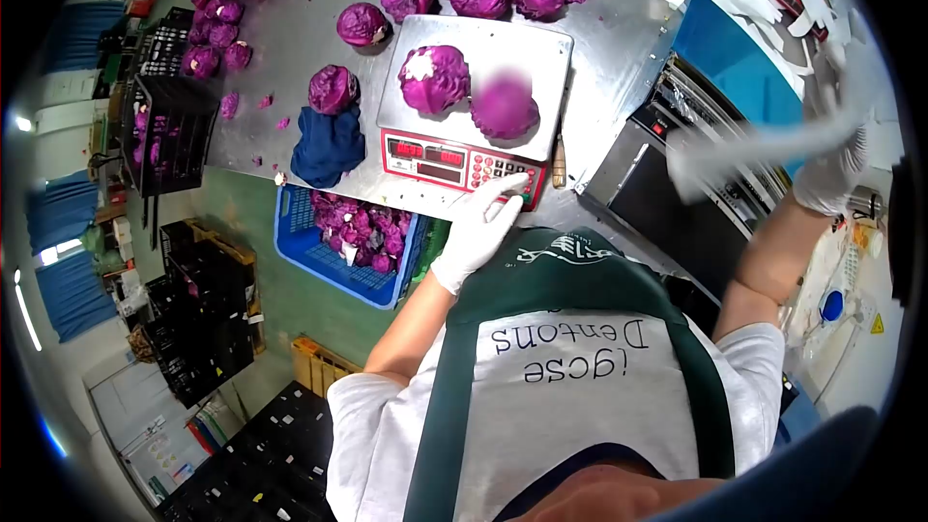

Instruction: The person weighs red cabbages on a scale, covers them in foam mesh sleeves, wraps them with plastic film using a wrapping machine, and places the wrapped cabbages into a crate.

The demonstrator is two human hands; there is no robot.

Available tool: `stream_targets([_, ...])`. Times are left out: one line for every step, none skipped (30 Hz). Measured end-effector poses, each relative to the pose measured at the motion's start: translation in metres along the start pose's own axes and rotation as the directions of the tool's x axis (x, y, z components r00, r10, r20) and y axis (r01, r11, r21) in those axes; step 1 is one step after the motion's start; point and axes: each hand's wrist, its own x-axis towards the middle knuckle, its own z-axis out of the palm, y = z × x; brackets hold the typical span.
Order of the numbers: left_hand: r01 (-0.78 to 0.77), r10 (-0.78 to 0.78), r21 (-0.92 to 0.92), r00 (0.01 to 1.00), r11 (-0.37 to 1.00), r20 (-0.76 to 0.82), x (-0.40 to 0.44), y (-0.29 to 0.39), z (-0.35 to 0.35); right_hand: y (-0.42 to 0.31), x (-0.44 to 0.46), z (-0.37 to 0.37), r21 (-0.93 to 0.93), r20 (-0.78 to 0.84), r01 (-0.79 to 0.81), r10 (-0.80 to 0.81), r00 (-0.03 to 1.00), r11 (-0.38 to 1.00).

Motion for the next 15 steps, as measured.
stream_targets([0.056, -0.052, -0.101, 0.998, 0.993, 0.045, -0.005, 0.003, -0.003, 0.007, -0.009, 0.013, 0.291, 0.028, -0.089, 0.085, 0.996, 0.953])
stream_targets([-0.037, 0.041, -0.040, 0.995, 0.998, 0.094, -0.006, 0.001, -0.008, 0.015, -0.019, 0.029, 0.553, 0.057, -0.172, 0.169, 0.984, 0.815])
stream_targets([-0.052, 0.055, -0.038, 0.994, 0.998, 0.093, -0.007, 0.002, -0.011, 0.035, -0.036, 0.069, 0.682, 0.079, -0.263, 0.288, 0.954, 0.682])
stream_targets([-0.066, 0.069, -0.034, 0.993, 0.997, 0.093, -0.008, 0.006, -0.013, 0.055, -0.053, 0.109, 0.794, 0.101, -0.318, 0.403, 0.909, 0.518])
stream_targets([-0.078, 0.080, -0.027, 0.992, 0.997, 0.094, -0.009, 0.008, -0.016, 0.086, -0.079, 0.118, 0.836, 0.032, -0.316, 0.535, 0.844, 0.450])
stream_targets([-0.094, 0.098, -0.030, 0.985, 0.995, 0.145, -0.007, -0.001, -0.022, 0.107, -0.107, 0.137, 0.707, -0.038, -0.447, 0.661, 0.750, 0.548])
stream_targets([-0.110, 0.119, -0.069, 0.983, 0.991, 0.143, -0.006, -0.001, -0.027, 0.132, -0.141, 0.146, 0.429, -0.012, -0.625, 0.696, 0.718, 0.652])
stream_targets([-0.123, 0.137, -0.108, 0.981, 0.987, 0.140, -0.006, 0.001, -0.031, 0.158, -0.175, 0.155, 0.101, 0.014, -0.726, 0.729, 0.685, 0.680])
stream_targets([-0.128, 0.155, -0.165, 0.975, 0.978, 0.162, -0.006, 0.001, -0.035, 0.151, -0.185, 0.213, 0.135, -0.096, -0.793, 0.804, 0.586, 0.594])
stream_targets([-0.130, 0.173, -0.223, 0.968, 0.966, 0.183, -0.005, 0.002, -0.038, 0.161, -0.201, 0.232, -0.315, 0.075, -0.614, 0.664, 0.744, 0.724])
stream_targets([-0.129, 0.190, -0.280, 0.960, 0.951, 0.205, -0.005, 0.003, -0.042, 0.165, -0.210, 0.238, -0.550, 0.146, -0.358, 0.509, 0.848, 0.755])
stream_targets([-0.226, 0.253, -0.156, 0.951, 0.961, 0.177, -0.004, 0.001, -0.045, 0.174, -0.214, 0.239, -0.531, 0.114, -0.330, 0.453, 0.884, 0.780])
stream_targets([-0.317, 0.317, -0.026, 0.936, 0.948, 0.155, -0.002, 0.000, -0.050, 0.180, -0.216, 0.239, -0.513, 0.083, -0.300, 0.394, 0.915, 0.804])
stream_targets([-0.321, 0.324, -0.048, 0.933, 0.946, 0.154, -0.001, -0.001, -0.055, 0.181, -0.218, 0.236, -0.573, 0.027, -0.272, 0.350, 0.936, 0.773])
stream_targets([-0.323, 0.330, -0.070, 0.932, 0.944, 0.153, -0.002, 0.001, -0.060, 0.182, -0.219, 0.237, -0.553, 0.023, -0.260, 0.327, 0.945, 0.791])
